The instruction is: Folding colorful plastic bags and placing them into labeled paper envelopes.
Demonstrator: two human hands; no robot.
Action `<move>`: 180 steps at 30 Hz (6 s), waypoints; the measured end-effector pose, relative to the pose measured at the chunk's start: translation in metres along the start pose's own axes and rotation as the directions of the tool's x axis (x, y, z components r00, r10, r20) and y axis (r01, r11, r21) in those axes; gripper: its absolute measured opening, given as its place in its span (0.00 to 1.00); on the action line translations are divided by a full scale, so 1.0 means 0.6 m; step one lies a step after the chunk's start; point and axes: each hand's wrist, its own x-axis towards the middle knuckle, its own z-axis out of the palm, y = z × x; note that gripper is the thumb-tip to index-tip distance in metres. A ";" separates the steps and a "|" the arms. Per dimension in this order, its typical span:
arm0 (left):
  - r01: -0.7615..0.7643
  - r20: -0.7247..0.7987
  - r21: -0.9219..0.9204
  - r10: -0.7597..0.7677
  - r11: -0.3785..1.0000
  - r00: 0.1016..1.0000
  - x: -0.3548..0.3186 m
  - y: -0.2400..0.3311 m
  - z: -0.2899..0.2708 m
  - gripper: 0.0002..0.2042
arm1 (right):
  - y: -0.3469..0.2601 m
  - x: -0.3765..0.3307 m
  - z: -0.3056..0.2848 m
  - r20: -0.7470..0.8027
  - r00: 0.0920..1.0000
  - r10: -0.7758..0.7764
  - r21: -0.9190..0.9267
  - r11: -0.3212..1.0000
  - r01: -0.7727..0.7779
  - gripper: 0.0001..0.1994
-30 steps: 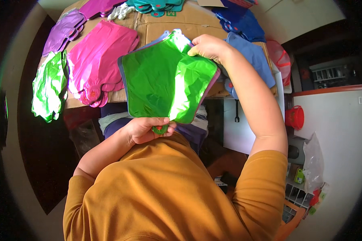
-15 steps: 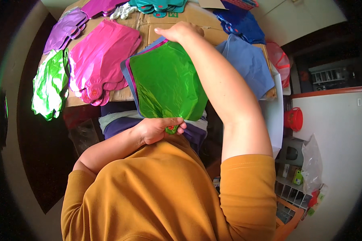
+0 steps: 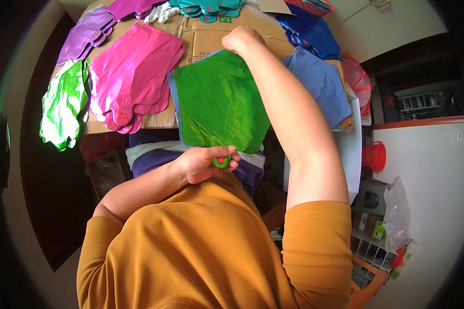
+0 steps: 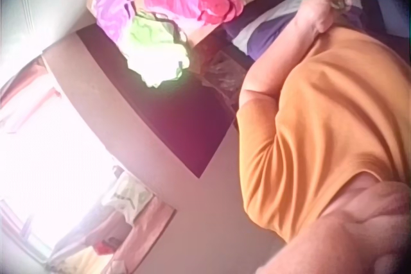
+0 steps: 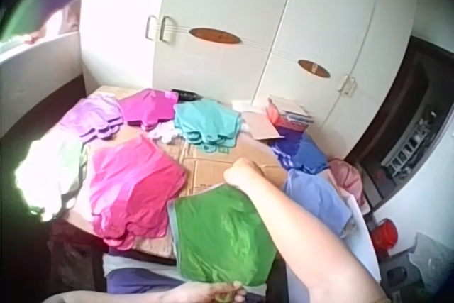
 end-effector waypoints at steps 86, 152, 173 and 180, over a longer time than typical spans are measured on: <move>0.032 0.115 -0.153 -0.014 0.988 0.993 -0.013 0.026 0.003 0.17 | 0.067 -0.023 -0.011 0.179 0.933 -0.312 0.479 0.856 0.195 0.15; -0.077 -0.068 -0.035 0.074 0.996 0.995 0.016 0.008 -0.001 0.06 | 0.043 0.026 0.013 0.006 0.962 -0.273 0.350 0.902 0.253 0.18; 0.001 0.094 -0.115 0.010 0.993 0.996 0.030 0.009 -0.027 0.06 | 0.044 0.025 -0.006 0.183 0.958 -0.221 0.514 0.852 0.098 0.09; 0.002 0.084 -0.173 0.012 0.985 0.996 0.020 0.026 -0.012 0.06 | 0.055 0.019 -0.015 0.181 0.927 -0.328 0.453 0.864 0.218 0.11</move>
